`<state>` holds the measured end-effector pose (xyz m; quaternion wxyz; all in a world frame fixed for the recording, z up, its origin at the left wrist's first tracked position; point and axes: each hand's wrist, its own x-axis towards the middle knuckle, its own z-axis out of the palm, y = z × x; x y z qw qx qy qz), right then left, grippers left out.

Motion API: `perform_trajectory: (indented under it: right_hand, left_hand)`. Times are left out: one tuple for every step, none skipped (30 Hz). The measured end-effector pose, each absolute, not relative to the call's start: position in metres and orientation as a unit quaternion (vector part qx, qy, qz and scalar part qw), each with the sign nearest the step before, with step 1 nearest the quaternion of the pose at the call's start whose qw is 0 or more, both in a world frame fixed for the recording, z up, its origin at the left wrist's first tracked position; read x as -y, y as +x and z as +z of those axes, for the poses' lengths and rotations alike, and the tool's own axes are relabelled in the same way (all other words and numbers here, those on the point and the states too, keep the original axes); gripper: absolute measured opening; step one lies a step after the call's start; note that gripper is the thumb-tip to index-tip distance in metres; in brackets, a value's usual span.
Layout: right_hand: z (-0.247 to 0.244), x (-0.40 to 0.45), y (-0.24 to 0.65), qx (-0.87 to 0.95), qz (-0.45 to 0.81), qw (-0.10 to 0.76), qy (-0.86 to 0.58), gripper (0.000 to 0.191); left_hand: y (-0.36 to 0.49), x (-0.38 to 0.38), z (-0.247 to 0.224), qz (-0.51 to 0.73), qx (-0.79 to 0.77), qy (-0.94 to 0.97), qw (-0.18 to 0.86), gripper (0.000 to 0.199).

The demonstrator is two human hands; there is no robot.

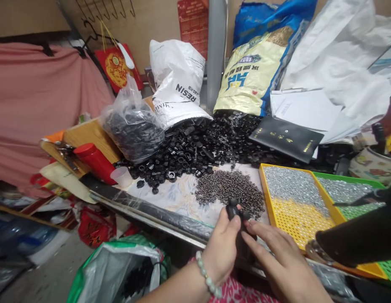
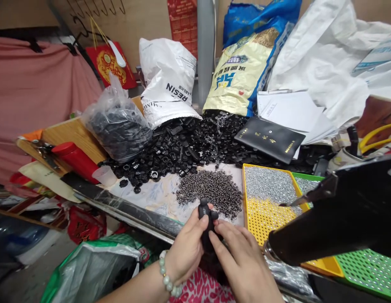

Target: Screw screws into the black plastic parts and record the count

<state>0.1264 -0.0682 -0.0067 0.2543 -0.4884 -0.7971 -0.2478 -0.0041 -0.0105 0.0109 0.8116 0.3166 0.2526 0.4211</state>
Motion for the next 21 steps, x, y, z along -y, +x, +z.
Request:
perform_trajectory:
  right_hand:
    - [-0.007, 0.068, 0.125, 0.794, -0.249, 0.258, -0.49, 0.033]
    - [-0.006, 0.068, 0.124, 0.79, -0.251, 0.266, -0.491, 0.033]
    - [-0.005, 0.068, 0.122, 0.786, -0.252, 0.278, -0.492, 0.032]
    - [-0.003, 0.069, 0.12, 0.781, -0.248, 0.292, -0.493, 0.031]
    - [0.0, 0.07, 0.118, 0.774, -0.237, 0.309, -0.498, 0.03]
    - [0.003, 0.071, 0.116, 0.764, -0.218, 0.328, -0.51, 0.029]
    - [0.007, 0.072, 0.115, 0.749, -0.196, 0.352, -0.527, 0.028]
    - [0.01, 0.072, 0.116, 0.729, -0.172, 0.377, -0.545, 0.028]
    - [0.014, 0.072, 0.117, 0.708, -0.144, 0.4, -0.564, 0.027]
    - [0.017, 0.071, 0.119, 0.689, -0.112, 0.419, -0.58, 0.027]
    - [0.02, 0.068, 0.121, 0.681, -0.073, 0.43, -0.589, 0.026]
    - [0.023, 0.066, 0.124, 0.679, -0.028, 0.434, -0.591, 0.026]
    - [0.026, 0.063, 0.127, 0.686, 0.021, 0.432, -0.586, 0.026]
    - [0.028, 0.06, 0.129, 0.695, 0.067, 0.427, -0.574, 0.025]
    - [0.031, 0.058, 0.13, 0.707, 0.101, 0.425, -0.557, 0.023]
    - [0.032, 0.056, 0.131, 0.717, 0.119, 0.423, -0.541, 0.02]
    - [0.034, 0.055, 0.132, 0.724, 0.119, 0.424, -0.531, 0.016]
    - [0.035, 0.056, 0.132, 0.729, 0.102, 0.426, -0.526, 0.015]
    - [0.036, 0.057, 0.131, 0.733, 0.071, 0.424, -0.527, 0.014]
    - [0.036, 0.059, 0.131, 0.733, 0.028, 0.422, -0.533, 0.015]
    - [0.036, 0.061, 0.13, 0.73, -0.026, 0.419, -0.54, 0.017]
  left_hand:
    - [-0.005, 0.01, 0.01, 0.42, -0.256, 0.34, 0.802, 0.037]
    - [-0.006, 0.009, 0.009, 0.418, -0.26, 0.367, 0.789, 0.035]
    - [-0.008, 0.008, 0.008, 0.416, -0.264, 0.4, 0.773, 0.034]
    - [-0.009, 0.007, 0.007, 0.413, -0.268, 0.435, 0.754, 0.032]
    - [-0.011, 0.006, 0.007, 0.408, -0.274, 0.469, 0.734, 0.03]
    - [-0.012, 0.005, 0.008, 0.399, -0.281, 0.502, 0.715, 0.028]
    - [-0.014, 0.004, 0.009, 0.386, -0.286, 0.534, 0.696, 0.027]
    - [-0.016, 0.004, 0.011, 0.37, -0.29, 0.567, 0.677, 0.025]
    - [-0.017, 0.003, 0.013, 0.353, -0.293, 0.6, 0.655, 0.024]
    - [-0.019, 0.004, 0.015, 0.336, -0.295, 0.634, 0.632, 0.025]
    - [-0.02, 0.004, 0.018, 0.32, -0.294, 0.665, 0.607, 0.027]
    - [-0.021, 0.005, 0.02, 0.307, -0.29, 0.692, 0.586, 0.032]
    - [-0.022, 0.005, 0.023, 0.295, -0.282, 0.712, 0.572, 0.039]
    - [-0.023, 0.006, 0.025, 0.283, -0.272, 0.725, 0.566, 0.046]
    - [-0.024, 0.007, 0.026, 0.27, -0.26, 0.734, 0.567, 0.053]
    - [-0.024, 0.007, 0.028, 0.256, -0.251, 0.739, 0.571, 0.059]
    - [-0.025, 0.008, 0.028, 0.246, -0.244, 0.74, 0.576, 0.063]
    - [-0.025, 0.007, 0.029, 0.24, -0.242, 0.74, 0.58, 0.066]
    - [-0.024, 0.007, 0.028, 0.246, -0.247, 0.735, 0.582, 0.07]
    - [-0.024, 0.007, 0.028, 0.265, -0.261, 0.724, 0.58, 0.073]
    - [-0.023, 0.006, 0.027, 0.296, -0.285, 0.706, 0.577, 0.075]
